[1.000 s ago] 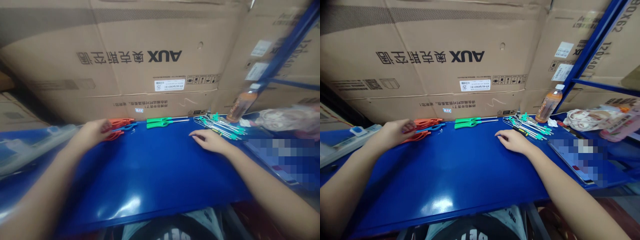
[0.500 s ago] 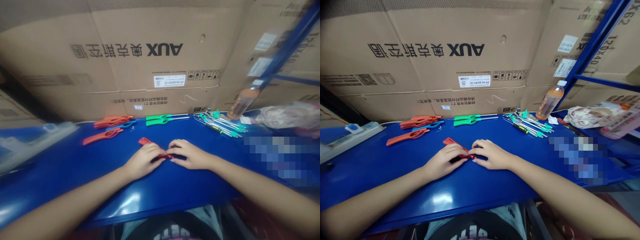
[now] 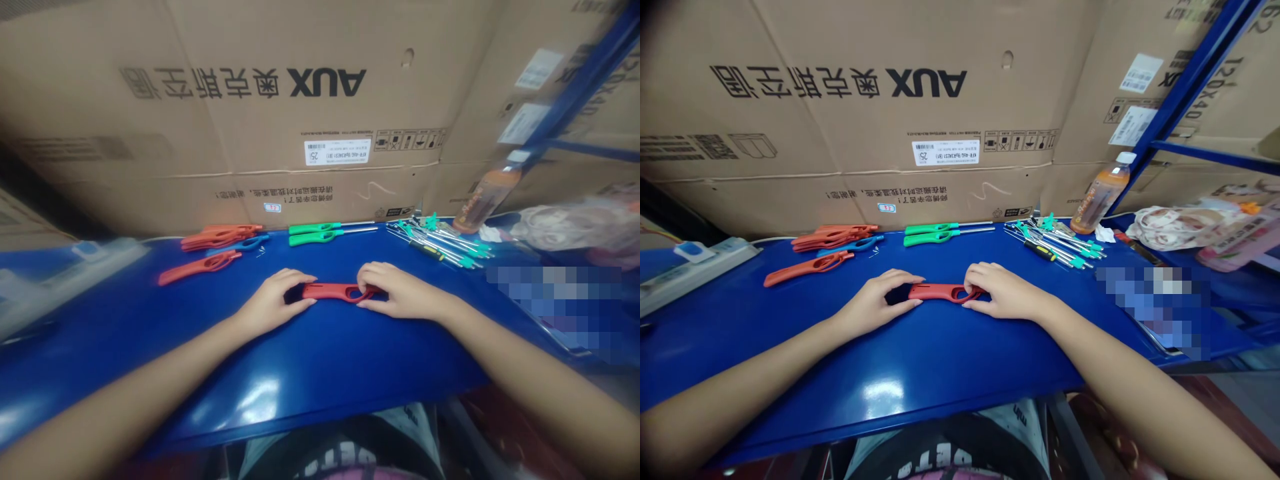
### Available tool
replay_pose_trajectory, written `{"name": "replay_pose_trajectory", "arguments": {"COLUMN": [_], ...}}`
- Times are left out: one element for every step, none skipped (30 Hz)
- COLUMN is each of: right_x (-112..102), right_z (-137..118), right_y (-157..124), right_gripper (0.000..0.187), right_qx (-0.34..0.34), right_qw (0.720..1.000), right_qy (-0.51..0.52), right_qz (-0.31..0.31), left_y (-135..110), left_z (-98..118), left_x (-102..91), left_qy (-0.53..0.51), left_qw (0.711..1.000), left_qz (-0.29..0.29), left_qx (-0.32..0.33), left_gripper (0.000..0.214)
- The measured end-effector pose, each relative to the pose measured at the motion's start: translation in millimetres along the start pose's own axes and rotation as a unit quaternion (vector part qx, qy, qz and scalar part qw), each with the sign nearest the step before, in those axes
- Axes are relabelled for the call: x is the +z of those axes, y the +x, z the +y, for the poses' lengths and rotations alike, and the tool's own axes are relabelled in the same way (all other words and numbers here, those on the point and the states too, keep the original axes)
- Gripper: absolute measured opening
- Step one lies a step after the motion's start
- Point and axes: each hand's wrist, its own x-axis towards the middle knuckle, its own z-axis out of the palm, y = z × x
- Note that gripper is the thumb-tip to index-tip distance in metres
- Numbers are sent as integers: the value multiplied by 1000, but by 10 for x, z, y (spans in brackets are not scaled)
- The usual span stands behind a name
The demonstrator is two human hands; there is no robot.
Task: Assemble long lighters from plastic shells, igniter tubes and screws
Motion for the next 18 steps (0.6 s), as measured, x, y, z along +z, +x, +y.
{"name": "replay_pose_trajectory", "arguments": {"right_x": [4,12,19,26,31,33,35,37,40,47,57,72,90,110,130,146,156,156], "right_z": [-3,-6,-9,-11,-12,-11,-10,-6,-1,5,12,20,29,37,44,50,56,60], "right_y": [3,7,12,16,18,19,18,17,15,13,12,13,16,22,31,45,62,85], "right_gripper": [18,21,23,24,25,24,23,22,21,20,19,20,20,20,19,19,20,23], "right_qx": [-1,-1,0,3,7,11,15,17,18,17,13,8,3,1,2,9,22,42], "right_qw": [1000,1000,1000,1000,999,999,998,997,996,995,995,995,996,996,996,995,992,988], "right_qy": [3,8,15,23,32,43,54,66,77,85,88,84,76,67,61,61,70,86], "right_qz": [2,5,7,12,18,27,36,45,51,55,55,54,55,59,69,83,101,119], "left_y": [0,0,-1,-2,-3,-3,-2,-2,-1,-1,0,0,0,1,2,4,6,9], "left_z": [5,12,18,22,22,19,14,9,5,4,5,10,18,27,36,44,49,52], "left_x": [1,2,4,6,8,11,14,16,16,15,12,7,2,-4,-9,-12,-10,-5], "left_qy": [2,3,4,3,3,2,0,-3,-6,-9,-11,-11,-10,-7,-4,-2,-3,-7], "left_qw": [1000,1000,1000,1000,1000,1000,1000,1000,1000,1000,1000,1000,1000,1000,1000,1000,1000,1000], "left_qz": [1,3,6,8,9,9,9,8,7,5,2,-1,-5,-9,-12,-14,-14,-13], "left_qx": [2,3,5,6,6,6,6,5,4,3,2,3,5,7,8,8,5,-3], "left_gripper": [35,35,35,35,35,36,36,37,39,40,40,40,40,40,39,40,41,42]}}
